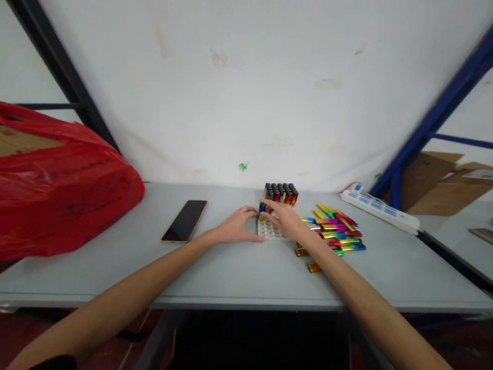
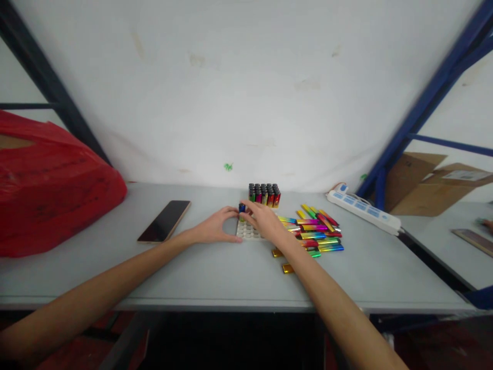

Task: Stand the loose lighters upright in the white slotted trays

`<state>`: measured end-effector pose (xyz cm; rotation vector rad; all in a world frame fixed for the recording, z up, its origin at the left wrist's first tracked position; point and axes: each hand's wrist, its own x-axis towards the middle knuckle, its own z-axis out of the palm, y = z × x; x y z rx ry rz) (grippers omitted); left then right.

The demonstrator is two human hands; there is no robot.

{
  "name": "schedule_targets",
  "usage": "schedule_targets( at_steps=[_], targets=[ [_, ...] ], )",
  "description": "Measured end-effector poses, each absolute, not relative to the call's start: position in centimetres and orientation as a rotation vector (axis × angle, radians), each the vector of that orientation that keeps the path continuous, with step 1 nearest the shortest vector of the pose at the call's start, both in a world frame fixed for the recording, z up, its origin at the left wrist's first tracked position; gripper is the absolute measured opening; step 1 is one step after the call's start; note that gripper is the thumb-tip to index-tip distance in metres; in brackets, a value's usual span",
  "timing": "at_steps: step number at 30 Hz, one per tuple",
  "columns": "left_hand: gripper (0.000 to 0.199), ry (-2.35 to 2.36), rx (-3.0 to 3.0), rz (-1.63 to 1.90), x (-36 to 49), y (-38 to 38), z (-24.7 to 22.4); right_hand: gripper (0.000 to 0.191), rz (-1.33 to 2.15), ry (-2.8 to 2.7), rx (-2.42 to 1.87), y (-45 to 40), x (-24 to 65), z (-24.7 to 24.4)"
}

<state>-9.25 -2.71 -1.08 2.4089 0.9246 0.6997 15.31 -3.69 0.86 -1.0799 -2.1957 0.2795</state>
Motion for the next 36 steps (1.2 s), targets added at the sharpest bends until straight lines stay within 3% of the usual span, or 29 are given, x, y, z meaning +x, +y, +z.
schedule_targets(
  at_steps=[4,10,17,22,27,36],
  targets=[
    [0.081,0.933,2.443,0.696,-9.3,-2.8,-1.2,0.033,0.123,-2.16,-1.213,-3.5,18.3,2.2],
    [0.081,0.919,2.484,0.656,-9.5,-2.8,-1.2,0.025,-0.199,-2.023,-1.861,-2.1,28.8,3.1],
    [0.078,0.922,2.491,0.649,-9.5,-3.0,-1.1,0.024,-0.097,-2.051,-2.216,-0.6,32.8,1.3],
    [0.08,0.917,2.499,0.642,-9.6,-3.0,-1.1,0.021,-0.078,-2.12,-2.187,-0.1,31.8,0.8],
    [0.08,0.915,2.509,0.648,-9.6,-2.9,-1.2,0.034,-0.11,-2.013,-1.999,-0.5,31.2,1.8],
    [0.081,0.916,2.527,0.632,-9.7,-3.0,-1.1,0.057,0.298,-1.749,-1.402,-2.1,27.0,3.3]
  ],
)
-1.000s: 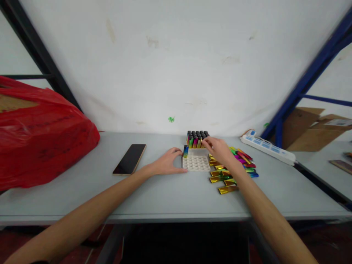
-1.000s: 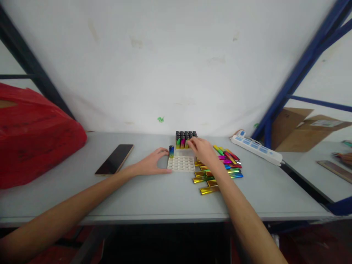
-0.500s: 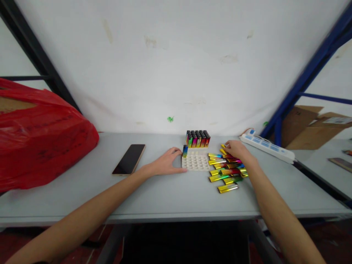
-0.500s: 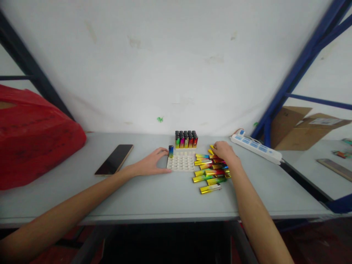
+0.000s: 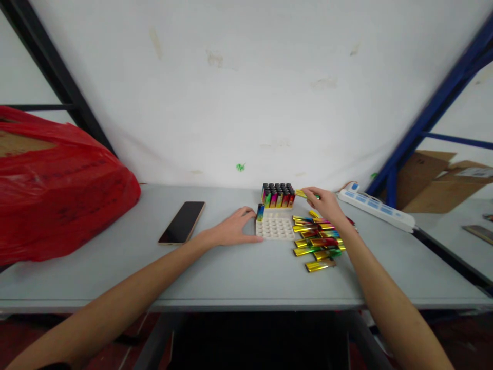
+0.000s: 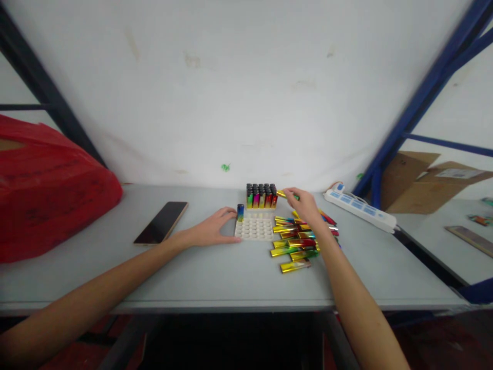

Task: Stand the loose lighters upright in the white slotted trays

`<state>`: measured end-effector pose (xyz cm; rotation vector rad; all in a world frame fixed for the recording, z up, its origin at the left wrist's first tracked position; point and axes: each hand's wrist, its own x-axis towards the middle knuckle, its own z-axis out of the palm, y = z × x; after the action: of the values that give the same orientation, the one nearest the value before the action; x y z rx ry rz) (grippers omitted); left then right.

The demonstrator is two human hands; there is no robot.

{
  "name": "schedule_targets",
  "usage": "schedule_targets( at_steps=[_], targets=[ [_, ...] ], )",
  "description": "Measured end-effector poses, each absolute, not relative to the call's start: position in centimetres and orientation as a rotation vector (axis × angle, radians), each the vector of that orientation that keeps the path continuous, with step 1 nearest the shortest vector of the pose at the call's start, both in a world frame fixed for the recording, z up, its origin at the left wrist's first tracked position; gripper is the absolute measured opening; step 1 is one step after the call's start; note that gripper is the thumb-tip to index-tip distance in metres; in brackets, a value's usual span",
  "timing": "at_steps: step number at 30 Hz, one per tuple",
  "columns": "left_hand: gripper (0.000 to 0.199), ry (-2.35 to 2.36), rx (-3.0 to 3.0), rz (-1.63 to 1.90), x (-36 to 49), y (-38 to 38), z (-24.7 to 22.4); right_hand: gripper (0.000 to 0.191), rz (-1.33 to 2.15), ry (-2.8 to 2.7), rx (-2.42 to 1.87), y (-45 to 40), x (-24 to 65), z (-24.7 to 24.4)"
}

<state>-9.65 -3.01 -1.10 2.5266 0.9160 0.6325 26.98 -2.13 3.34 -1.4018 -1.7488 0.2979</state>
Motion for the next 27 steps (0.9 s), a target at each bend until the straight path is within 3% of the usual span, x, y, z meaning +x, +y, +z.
schedule_targets(
  at_steps=[6,13,19,27],
  targets=[
    [0.081,0.922,2.51,0.634,-9.5,-3.2,-0.9,0.072,0.484,-1.594,-1.264,-2.8,23.3,3.1],
    [0.083,0.935,2.512,0.591,-9.4,-3.2,-0.9,0.064,0.905,-1.609,-0.954,-5.3,19.5,4.2],
    [0.081,0.926,2.513,0.607,-9.5,-3.2,-0.9,0.075,1.171,-1.38,-1.004,-5.7,17.3,3.9],
    [0.081,0.933,2.518,0.619,-9.4,-3.2,-1.1,0.063,1.109,-1.262,-1.136,-5.5,16.0,3.2]
  ],
)
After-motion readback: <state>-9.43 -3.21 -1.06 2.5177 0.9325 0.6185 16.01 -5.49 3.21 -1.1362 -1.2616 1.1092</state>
